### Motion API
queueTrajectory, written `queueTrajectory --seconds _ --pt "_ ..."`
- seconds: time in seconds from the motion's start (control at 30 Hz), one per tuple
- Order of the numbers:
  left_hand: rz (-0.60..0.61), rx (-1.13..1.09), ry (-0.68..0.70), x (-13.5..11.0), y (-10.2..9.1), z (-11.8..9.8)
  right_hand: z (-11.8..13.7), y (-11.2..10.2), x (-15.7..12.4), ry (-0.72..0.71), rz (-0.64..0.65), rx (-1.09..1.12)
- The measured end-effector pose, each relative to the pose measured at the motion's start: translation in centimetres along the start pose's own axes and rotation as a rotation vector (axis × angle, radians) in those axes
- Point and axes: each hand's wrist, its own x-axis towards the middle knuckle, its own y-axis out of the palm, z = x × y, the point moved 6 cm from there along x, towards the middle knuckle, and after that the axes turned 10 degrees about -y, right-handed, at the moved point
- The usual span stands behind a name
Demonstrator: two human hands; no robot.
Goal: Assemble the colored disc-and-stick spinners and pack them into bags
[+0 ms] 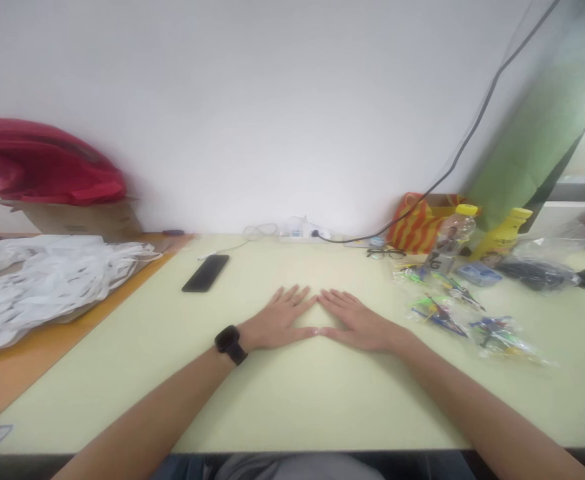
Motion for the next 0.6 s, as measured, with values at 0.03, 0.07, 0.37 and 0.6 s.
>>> queueTrajectory --seconds 0.03,0.07,0.37,0.6 --pt "0.001 0.001 -0.001 0.00 0.01 0.00 0.04 -0.02 -0.02 0.001 -0.001 -0.001" --pt "0.003 0.003 -0.004 -0.01 0.02 0.01 0.07 -0.03 -0.03 0.001 -0.002 -0.001" --pt "-0.010 -0.001 -0.006 0.02 -0.09 -0.11 0.13 -0.09 -0.01 -0.004 -0.014 -0.012" --pt "-0.009 -0.004 -0.001 0.01 -0.05 -0.02 0.27 -0.19 -0.07 0.000 -0.013 -0.029"
